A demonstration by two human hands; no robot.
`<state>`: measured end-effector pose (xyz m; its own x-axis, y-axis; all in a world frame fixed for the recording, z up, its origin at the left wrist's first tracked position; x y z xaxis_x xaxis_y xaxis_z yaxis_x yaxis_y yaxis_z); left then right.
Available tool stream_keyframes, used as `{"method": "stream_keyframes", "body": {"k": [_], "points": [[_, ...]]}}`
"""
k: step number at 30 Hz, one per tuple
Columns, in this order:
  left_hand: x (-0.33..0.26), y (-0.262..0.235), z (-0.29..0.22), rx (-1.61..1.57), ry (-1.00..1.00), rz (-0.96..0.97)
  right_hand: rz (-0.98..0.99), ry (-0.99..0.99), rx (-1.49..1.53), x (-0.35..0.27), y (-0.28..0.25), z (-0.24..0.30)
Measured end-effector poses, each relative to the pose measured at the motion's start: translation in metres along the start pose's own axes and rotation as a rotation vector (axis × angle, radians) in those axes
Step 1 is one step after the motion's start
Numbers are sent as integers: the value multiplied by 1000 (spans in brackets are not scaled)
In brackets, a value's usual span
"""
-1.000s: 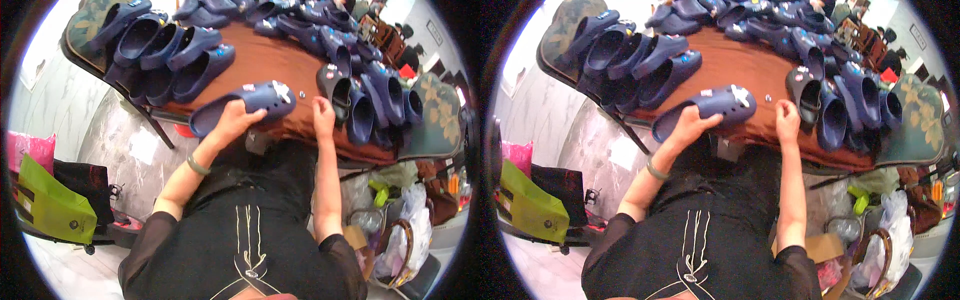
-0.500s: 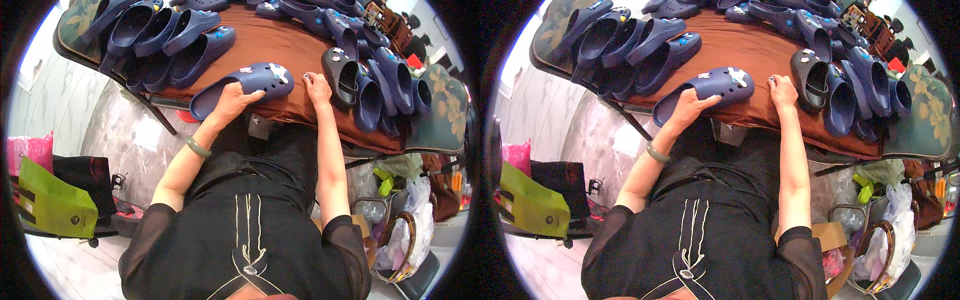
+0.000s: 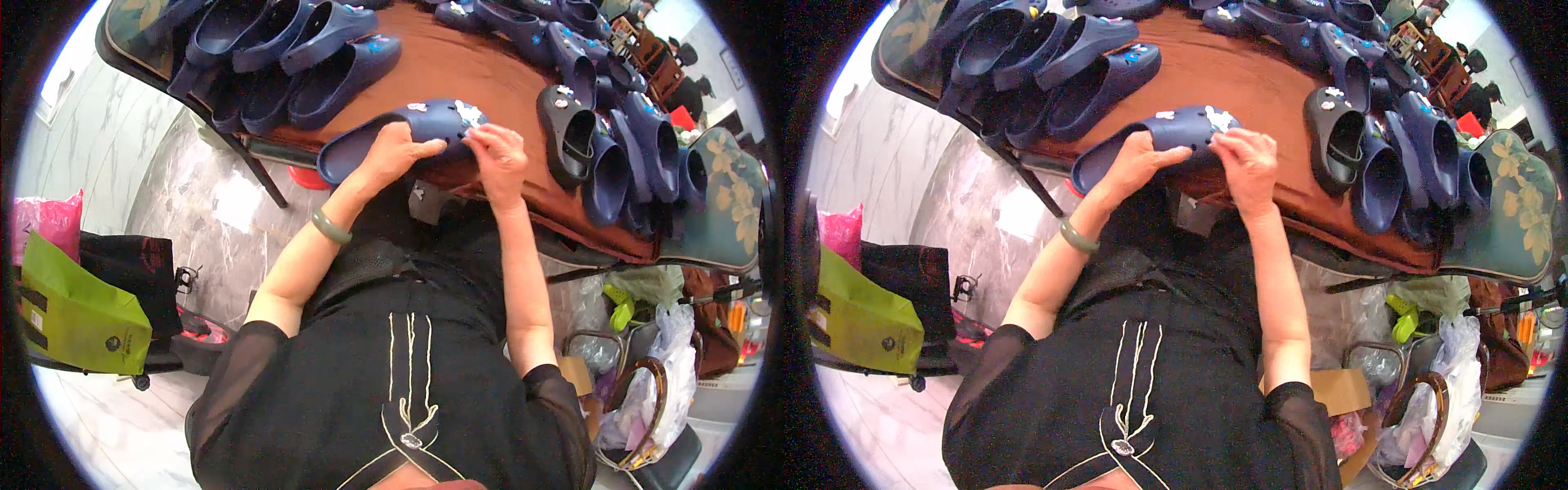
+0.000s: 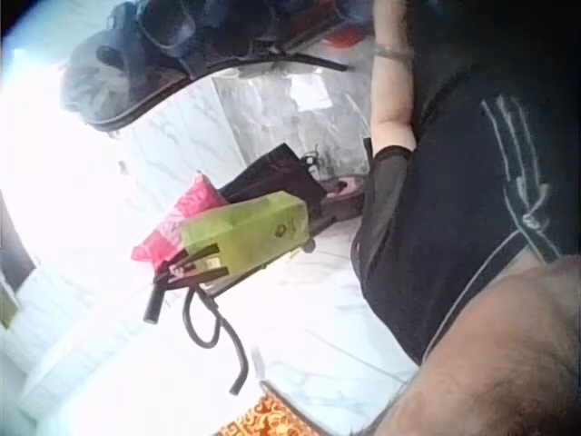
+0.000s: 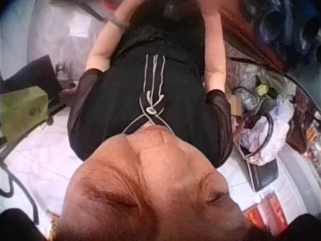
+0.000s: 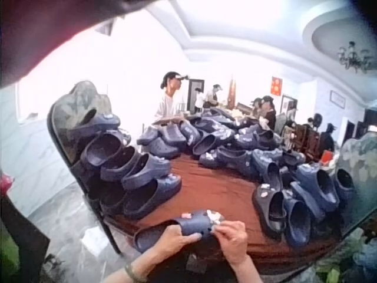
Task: Attaching decorative charms (jibbitz) to rubber clog-style shoes.
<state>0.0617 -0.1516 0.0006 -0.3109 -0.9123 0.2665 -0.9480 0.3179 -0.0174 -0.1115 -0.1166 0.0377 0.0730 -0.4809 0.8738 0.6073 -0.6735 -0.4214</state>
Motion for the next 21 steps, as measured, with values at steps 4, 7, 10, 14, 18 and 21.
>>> {"method": "stream_keyframes", "body": {"k": [4, 7, 10, 14, 18, 21], "points": [[-2, 3, -2, -24, 83, 28, -53, -13, -41, -11, 12, -1], [-5, 3, 0, -39, -5, 37, -74, -56, -57, -15, 12, 4], [-5, 2, 0, 6, 40, 46, -51, -90, -65, -15, 10, 12], [-5, 3, -1, -97, 32, 74, 60, -43, -158, -19, 9, 15], [-4, 1, 9, -108, 4, 70, 100, -24, -189, -24, 9, 15], [-3, 3, 10, -150, 19, 71, 67, 4, -186, -25, 9, 15]]}}
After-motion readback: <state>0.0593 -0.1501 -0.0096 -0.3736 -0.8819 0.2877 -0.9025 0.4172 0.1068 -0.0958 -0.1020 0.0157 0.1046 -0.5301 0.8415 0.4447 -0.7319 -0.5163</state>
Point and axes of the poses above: each hand's wrist, its own x-axis towards the middle knuckle, its own y-axis out of the palm, z = x × y, the point moved 6 cm from there along x, towards the middle knuckle, and after that the axes turned 11 degrees about -x, right-handed, at the moved point
